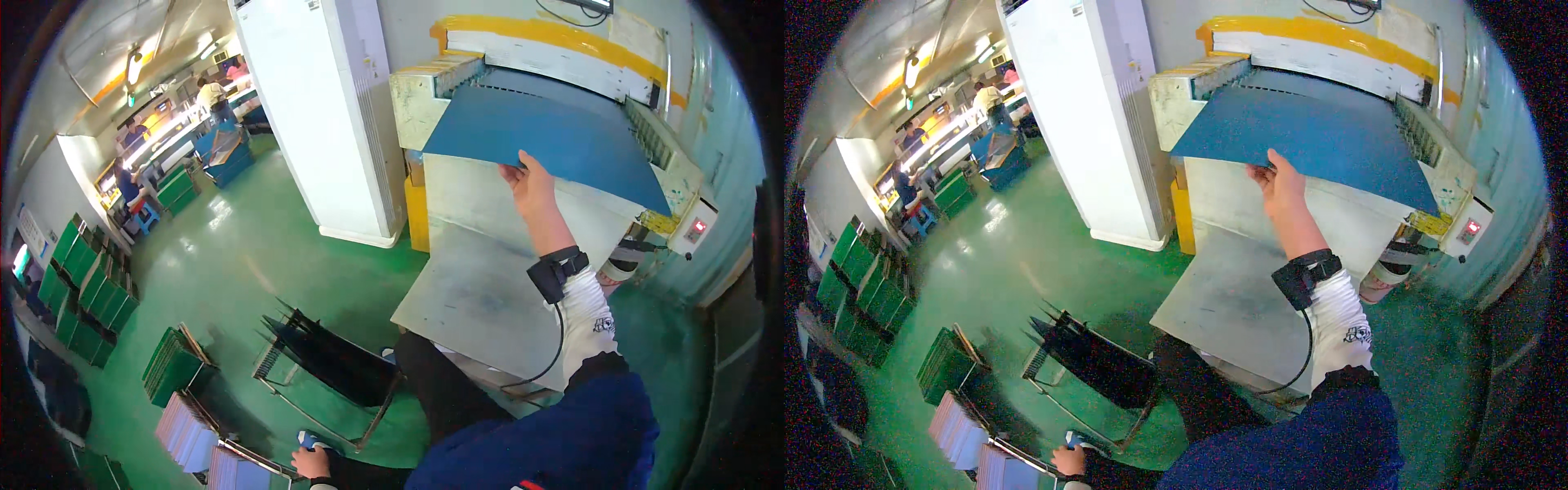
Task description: The recorder picks up large blue sheets of material from a rack and feeds them into a processing machine.
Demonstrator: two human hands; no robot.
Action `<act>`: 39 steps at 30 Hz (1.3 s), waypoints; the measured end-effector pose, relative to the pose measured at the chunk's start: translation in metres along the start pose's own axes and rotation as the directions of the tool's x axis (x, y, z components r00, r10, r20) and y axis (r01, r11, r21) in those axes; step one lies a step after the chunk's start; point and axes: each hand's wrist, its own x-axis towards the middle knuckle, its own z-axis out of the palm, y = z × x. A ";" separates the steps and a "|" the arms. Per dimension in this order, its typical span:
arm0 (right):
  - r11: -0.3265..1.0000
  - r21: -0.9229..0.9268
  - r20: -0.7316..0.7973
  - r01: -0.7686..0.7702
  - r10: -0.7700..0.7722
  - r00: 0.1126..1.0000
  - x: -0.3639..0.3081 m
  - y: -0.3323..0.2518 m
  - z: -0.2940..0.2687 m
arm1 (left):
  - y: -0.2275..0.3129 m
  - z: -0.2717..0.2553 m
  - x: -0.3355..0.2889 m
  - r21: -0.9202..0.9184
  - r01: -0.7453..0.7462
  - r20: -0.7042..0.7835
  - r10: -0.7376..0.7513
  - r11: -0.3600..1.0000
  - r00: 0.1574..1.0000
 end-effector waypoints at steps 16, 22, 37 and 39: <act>0.997 0.006 -0.093 0.078 -0.077 0.993 0.029 -0.002 0.000 | 0.004 -0.003 0.002 0.039 -0.014 0.070 0.011 0.999 0.998; 0.996 0.010 -0.081 0.093 -0.092 0.992 0.031 -0.008 -0.004 | 0.015 -0.016 0.001 0.041 0.008 0.105 -0.012 0.999 0.994; 0.995 -0.002 -0.069 0.095 -0.095 0.993 0.040 -0.008 -0.001 | 0.012 -0.038 -0.001 0.099 -0.130 0.293 0.096 0.987 0.951; 0.995 0.005 -0.067 0.098 -0.097 0.993 0.041 -0.009 -0.001 | 0.012 -0.037 -0.001 0.109 -0.129 0.300 0.091 0.986 0.950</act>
